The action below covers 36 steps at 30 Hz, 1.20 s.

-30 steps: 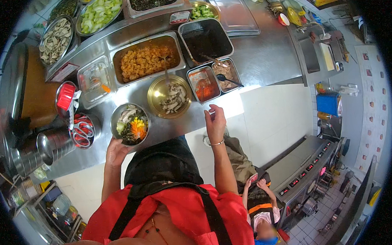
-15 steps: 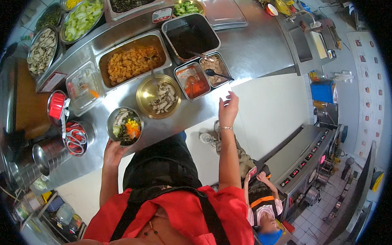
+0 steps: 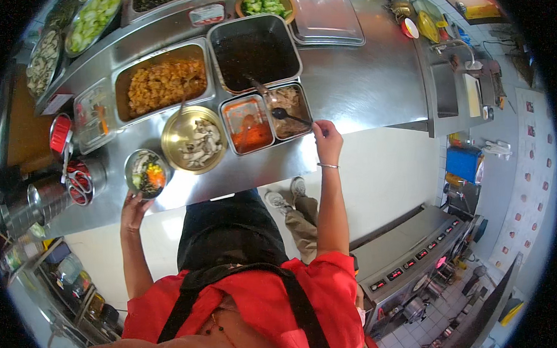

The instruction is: The person assembles a bowl of bibimbap by adding various ingredients including rice, vegetables, meat, and sauce from stainless steel containers. They then place the completed bowl into a cabinet and cover a tray of fried eggs.

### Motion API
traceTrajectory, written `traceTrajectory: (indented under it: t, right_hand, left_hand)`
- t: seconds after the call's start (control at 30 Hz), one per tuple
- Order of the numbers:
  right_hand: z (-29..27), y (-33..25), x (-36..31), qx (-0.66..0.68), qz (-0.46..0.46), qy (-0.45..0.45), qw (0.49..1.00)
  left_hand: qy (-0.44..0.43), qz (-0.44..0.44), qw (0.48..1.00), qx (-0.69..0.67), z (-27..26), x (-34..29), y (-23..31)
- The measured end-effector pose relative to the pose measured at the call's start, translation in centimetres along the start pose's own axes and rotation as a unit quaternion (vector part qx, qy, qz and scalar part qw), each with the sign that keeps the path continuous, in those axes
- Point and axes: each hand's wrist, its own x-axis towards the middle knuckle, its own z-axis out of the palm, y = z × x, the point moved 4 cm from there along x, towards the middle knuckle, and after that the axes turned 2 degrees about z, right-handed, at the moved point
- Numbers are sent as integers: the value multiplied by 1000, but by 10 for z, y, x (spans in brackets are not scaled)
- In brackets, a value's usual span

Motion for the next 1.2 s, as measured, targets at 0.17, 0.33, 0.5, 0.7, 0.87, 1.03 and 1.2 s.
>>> traceTrajectory:
  t: [0.17, 0.33, 0.5, 0.7, 0.87, 1.03, 1.2]
  right_hand:
    - [25, -40, 17, 91, -121, -77, 985]
    - [37, -81, 11, -32, -284, -131, 949]
    - [2, -78, 6, -4, -231, -100, 968]
    - [-26, -51, 12, -5, -214, -61, 975]
    - [-24, -59, 7, -49, -244, -89, 965]
    - [-25, -72, 5, -90, -271, -126, 950]
    - [-27, -69, 12, -124, -299, -166, 932]
  left_hand:
    - [120, 28, 988, 97, 1, -27, -9]
    - [-41, -142, 958, 246, 119, -78, -62]
    - [-255, -193, 932, 173, 268, -63, -147]
    - [-222, -248, 936, -117, 366, 2, -210]
    - [-123, -202, 951, -197, 396, 20, -208]
    - [-100, -148, 968, -177, 397, 28, -209]
    - [-78, -121, 982, -124, 396, 29, -210]
